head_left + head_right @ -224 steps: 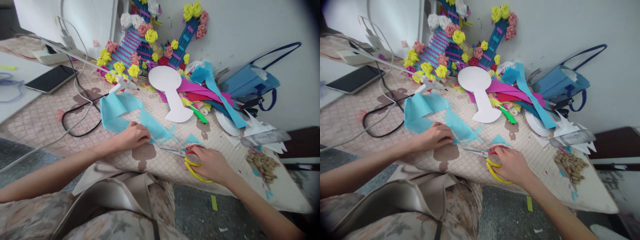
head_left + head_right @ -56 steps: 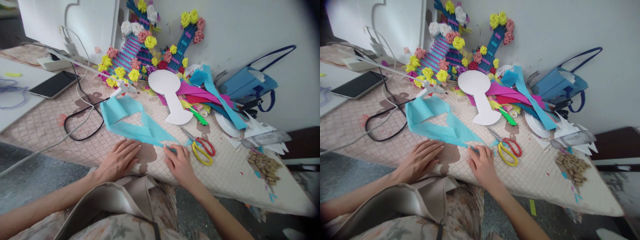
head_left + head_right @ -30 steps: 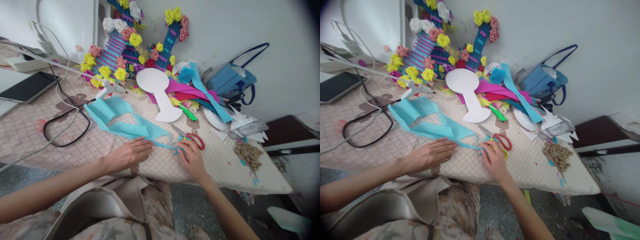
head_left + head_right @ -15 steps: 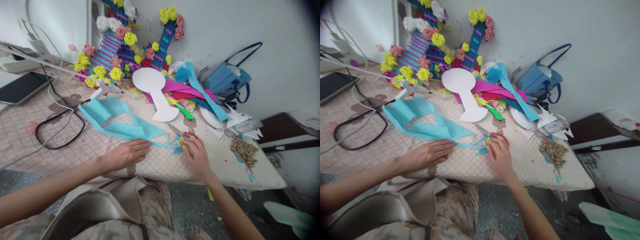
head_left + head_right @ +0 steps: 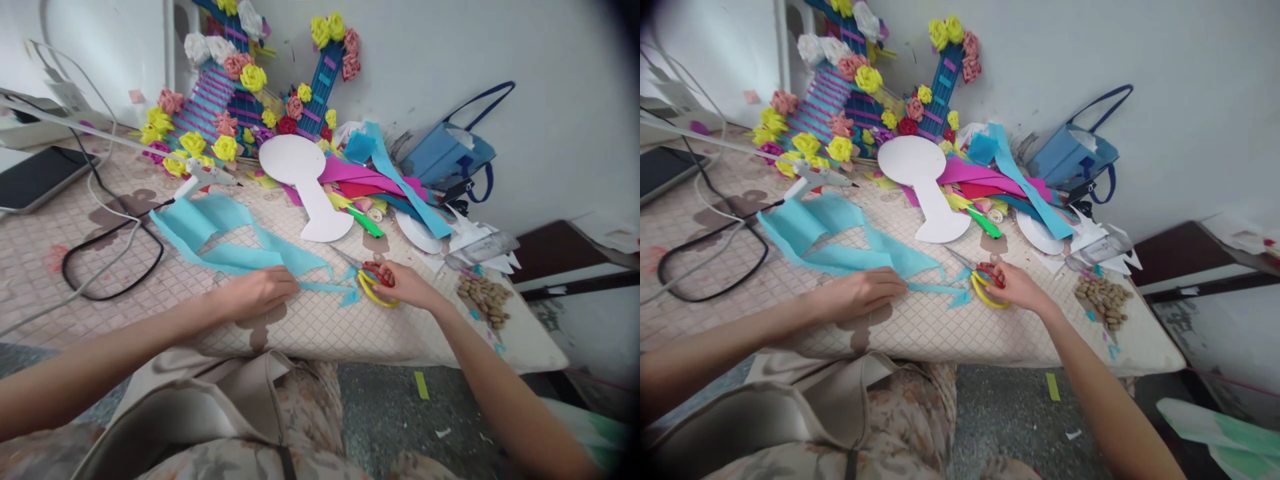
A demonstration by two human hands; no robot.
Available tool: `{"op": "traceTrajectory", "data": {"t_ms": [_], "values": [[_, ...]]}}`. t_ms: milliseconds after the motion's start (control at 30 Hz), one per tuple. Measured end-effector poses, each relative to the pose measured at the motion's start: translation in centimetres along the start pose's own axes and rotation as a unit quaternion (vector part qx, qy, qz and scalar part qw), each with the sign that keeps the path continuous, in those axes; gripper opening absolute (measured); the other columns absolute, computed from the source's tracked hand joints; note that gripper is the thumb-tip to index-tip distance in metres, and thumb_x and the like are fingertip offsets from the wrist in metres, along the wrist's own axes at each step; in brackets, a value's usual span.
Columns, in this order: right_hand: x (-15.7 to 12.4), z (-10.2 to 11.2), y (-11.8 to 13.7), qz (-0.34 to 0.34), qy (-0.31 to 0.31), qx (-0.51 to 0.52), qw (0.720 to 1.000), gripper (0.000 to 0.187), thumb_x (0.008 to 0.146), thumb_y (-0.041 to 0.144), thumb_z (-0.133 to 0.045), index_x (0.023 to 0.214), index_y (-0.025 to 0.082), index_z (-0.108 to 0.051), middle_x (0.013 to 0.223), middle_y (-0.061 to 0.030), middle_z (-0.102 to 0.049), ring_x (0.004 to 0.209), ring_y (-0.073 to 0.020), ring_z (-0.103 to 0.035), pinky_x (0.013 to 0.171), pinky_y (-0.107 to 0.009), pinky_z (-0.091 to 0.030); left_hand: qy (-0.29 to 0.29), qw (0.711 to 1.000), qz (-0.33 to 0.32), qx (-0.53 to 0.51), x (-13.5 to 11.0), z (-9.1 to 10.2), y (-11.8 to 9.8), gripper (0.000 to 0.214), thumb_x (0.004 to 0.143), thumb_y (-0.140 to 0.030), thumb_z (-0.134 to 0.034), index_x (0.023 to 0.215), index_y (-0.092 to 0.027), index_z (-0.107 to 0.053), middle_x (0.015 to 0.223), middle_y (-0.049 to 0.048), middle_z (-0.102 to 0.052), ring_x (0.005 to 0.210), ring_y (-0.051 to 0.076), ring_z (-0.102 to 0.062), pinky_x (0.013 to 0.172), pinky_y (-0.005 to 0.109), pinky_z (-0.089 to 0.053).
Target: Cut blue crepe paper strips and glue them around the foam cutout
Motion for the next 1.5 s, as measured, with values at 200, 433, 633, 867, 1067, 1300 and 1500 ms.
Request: {"op": "traceTrajectory", "data": {"t_ms": [200, 433, 633, 867, 1067, 1300, 1500], "values": [[-1.2, 0.2, -1.4, -0.001, 0.032, 0.077, 0.997, 0.026, 0.083, 0.042, -0.052, 0.096, 0.02, -0.05, 0.076, -0.0012, -0.063, 0.065, -0.0162, -0.059, 0.056, -0.027, -0.044, 0.015, 0.993, 0.086, -0.074, 2.1, -0.5, 2.3, 0.019, 0.085, -0.012, -0.05, 0.099, -0.015, -0.063, 0.097, 0.0059, -0.065, 0.09, 0.017, -0.06, 0.079, 0.027, -0.048], [-4.7, 0.7, 0.4, 0.01, -0.004, -0.032, 0.999, 0.028, 0.084, 0.036, -0.054, 0.108, 0.022, -0.054, 0.092, -0.006, -0.069, 0.076, -0.021, -0.065, 0.062, -0.03, -0.048, 0.048, 0.981, 0.169, -0.076, 3.4, -1.6, 3.5, 0.021, 0.079, -0.015, -0.057, 0.099, -0.015, -0.062, 0.099, 0.0052, -0.061, 0.082, 0.015, -0.059, 0.072, 0.024, -0.046], [-6.9, -0.5, 5.1, 0.061, -0.003, -0.068, 0.996, 0.031, 0.082, 0.031, -0.054, 0.112, 0.023, -0.052, 0.097, -0.0052, -0.069, 0.072, -0.019, -0.066, 0.061, -0.029, -0.048, 0.061, 0.975, 0.197, -0.083, 4.0, -1.8, 3.5, 0.013, 0.076, -0.017, -0.06, 0.088, -0.018, -0.066, 0.093, 0.0026, -0.062, 0.081, 0.015, -0.059, 0.068, 0.023, -0.043], [-6.9, -1.0, 6.5, 0.095, -0.025, -0.129, 0.987, 0.033, 0.08, 0.041, -0.058, 0.106, 0.021, -0.055, 0.096, -0.0079, -0.067, 0.085, -0.0234, -0.065, 0.073, -0.035, -0.049, 0.061, 0.963, 0.239, -0.11, 4.0, -1.7, 3.7, 0.008, 0.075, -0.015, -0.056, 0.076, -0.017, -0.064, 0.074, 0.0, -0.065, 0.067, 0.013, -0.057, 0.057, 0.021, -0.038], [-7.1, -1.4, 6.0, 0.081, -0.019, -0.167, 0.982, 0.032, 0.081, 0.044, -0.057, 0.103, 0.021, -0.055, 0.094, -0.0075, -0.068, 0.083, -0.0241, -0.065, 0.071, -0.036, -0.049, 0.056, 0.96, 0.249, -0.119, 3.8, -1.7, 3.8, 0.008, 0.077, -0.017, -0.056, 0.078, -0.017, -0.063, 0.075, -0.0006, -0.067, 0.067, 0.013, -0.058, 0.057, 0.021, -0.038], [-6.0, -1.6, 5.7, 0.073, -0.04, -0.196, 0.977, 0.036, 0.081, 0.044, -0.056, 0.107, 0.02, -0.053, 0.094, -0.0089, -0.067, 0.085, -0.0256, -0.065, 0.073, -0.037, -0.049, 0.046, 0.958, 0.246, -0.137, 3.7, -1.9, 4.3, 0.008, 0.078, -0.018, -0.056, 0.08, -0.016, -0.063, 0.074, -0.0004, -0.066, 0.066, 0.013, -0.058, 0.058, 0.021, -0.039], [-5.4, -1.5, 5.6, 0.093, -0.055, -0.179, 0.978, 0.034, 0.08, 0.045, -0.056, 0.104, 0.02, -0.055, 0.092, -0.0089, -0.068, 0.084, -0.0259, -0.066, 0.073, -0.038, -0.05, 0.045, 0.958, 0.243, -0.145, 3.6, -1.9, 4.2, 0.007, 0.078, -0.018, -0.056, 0.079, -0.016, -0.062, 0.072, -0.0005, -0.066, 0.065, 0.012, -0.058, 0.058, 0.021, -0.04]]}}
Point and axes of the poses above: each hand's wrist, its own x-axis towards the middle knuckle, its own z-axis out of the back of the hand, y = z × x, the point moved 7 cm from there along x, towards the middle knuckle
